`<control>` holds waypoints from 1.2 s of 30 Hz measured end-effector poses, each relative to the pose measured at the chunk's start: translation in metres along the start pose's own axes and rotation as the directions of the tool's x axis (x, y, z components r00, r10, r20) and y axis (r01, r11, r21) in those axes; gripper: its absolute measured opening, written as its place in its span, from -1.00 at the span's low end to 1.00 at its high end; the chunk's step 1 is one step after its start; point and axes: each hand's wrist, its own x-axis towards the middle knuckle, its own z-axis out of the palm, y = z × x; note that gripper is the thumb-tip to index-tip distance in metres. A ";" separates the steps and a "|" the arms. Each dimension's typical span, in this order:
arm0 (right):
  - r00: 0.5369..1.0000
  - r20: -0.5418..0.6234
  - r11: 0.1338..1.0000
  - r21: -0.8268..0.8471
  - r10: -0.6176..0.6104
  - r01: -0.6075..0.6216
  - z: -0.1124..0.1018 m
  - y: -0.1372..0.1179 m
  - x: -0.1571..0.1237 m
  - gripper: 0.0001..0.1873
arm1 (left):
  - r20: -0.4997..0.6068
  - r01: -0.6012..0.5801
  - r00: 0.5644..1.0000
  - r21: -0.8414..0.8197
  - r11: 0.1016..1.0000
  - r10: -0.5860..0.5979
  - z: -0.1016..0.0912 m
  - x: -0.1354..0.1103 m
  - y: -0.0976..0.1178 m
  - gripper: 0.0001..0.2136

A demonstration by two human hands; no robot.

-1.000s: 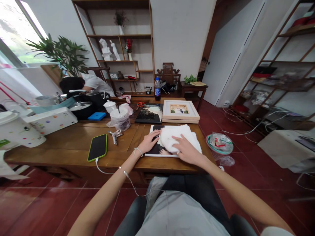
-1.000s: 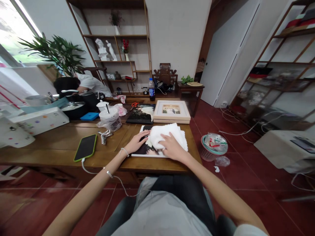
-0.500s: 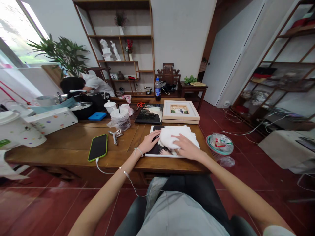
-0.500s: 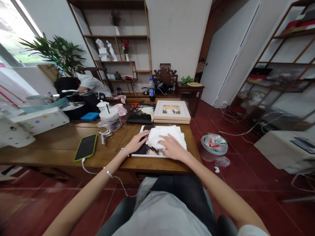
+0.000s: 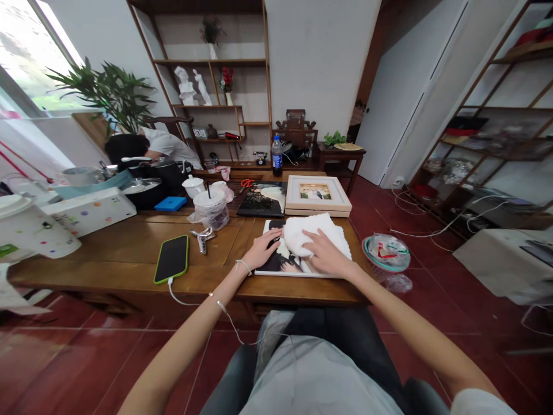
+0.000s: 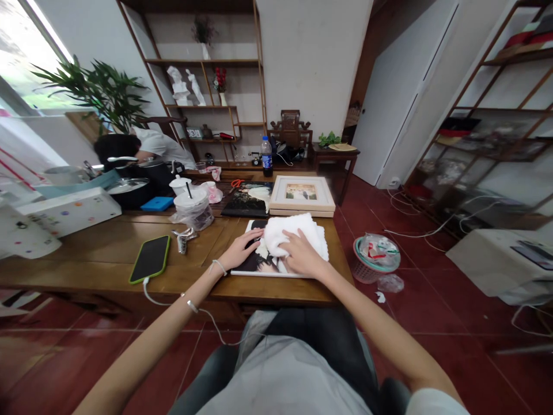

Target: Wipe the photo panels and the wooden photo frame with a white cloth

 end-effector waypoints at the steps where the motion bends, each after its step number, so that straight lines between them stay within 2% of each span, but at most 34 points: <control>1: 1.000 0.011 1.000 0.006 -0.016 0.016 -0.001 -0.012 -0.008 -0.53 | -0.001 -0.003 1.000 0.003 1.000 0.003 0.000 0.000 0.000 -0.65; 5: 0.993 0.070 0.994 0.063 -0.091 0.087 -0.011 -0.053 -0.039 -0.54 | 0.000 -0.014 1.000 0.013 1.000 0.014 0.000 -0.001 0.000 -0.65; 7: 0.982 0.125 0.986 0.107 -0.143 0.130 -0.020 -0.063 -0.049 -0.55 | 0.001 -0.007 1.000 0.011 1.000 0.007 0.000 -0.001 0.001 -0.66; 9: 0.967 0.175 0.975 0.157 -0.185 0.158 -0.028 -0.062 -0.053 -0.55 | 0.001 -0.001 1.000 0.007 1.000 0.001 0.000 -0.001 0.001 -0.66; 11: 0.959 0.211 0.968 0.203 -0.188 0.145 -0.033 -0.051 -0.050 -0.55 | 0.001 0.001 1.000 0.004 1.000 -0.001 0.000 -0.001 0.001 -0.66; 15: 0.965 0.241 0.965 0.260 -0.103 0.038 -0.034 -0.011 -0.027 -0.63 | 0.007 -0.014 1.000 0.006 1.000 0.014 -0.001 0.000 0.001 -0.65; 20: 0.993 0.106 0.934 0.358 -0.043 0.003 -0.025 0.039 0.017 -0.67 | -0.001 -0.005 1.000 0.011 1.000 0.005 -0.002 0.000 0.001 -0.65; 22: 0.998 0.054 0.926 0.378 -0.028 0.006 -0.022 0.049 0.033 -0.66 | 0.004 -0.007 1.000 0.010 1.000 0.007 -0.002 0.000 0.002 -0.65; 25: 0.999 0.016 0.953 0.300 0.031 -0.034 -0.016 0.052 0.048 -0.64 | 0.006 -0.010 1.000 0.010 1.000 0.010 -0.002 0.000 0.002 -0.65; 29: 0.998 0.063 0.984 0.174 0.025 -0.036 -0.006 0.033 0.041 -0.57 | -0.007 0.008 1.000 0.003 1.000 -0.008 0.000 0.000 0.000 -0.66; 32: 0.996 0.085 0.996 0.086 -0.007 0.000 -0.003 0.002 0.015 -0.50 | -0.025 0.019 0.999 -0.010 1.000 -0.019 0.001 0.000 -0.001 -0.67; 36: 0.990 0.138 1.000 -0.002 -0.006 0.006 -0.012 -0.049 -0.026 -0.48 | -0.025 0.020 0.999 -0.016 1.000 -0.020 0.000 0.000 0.002 -0.66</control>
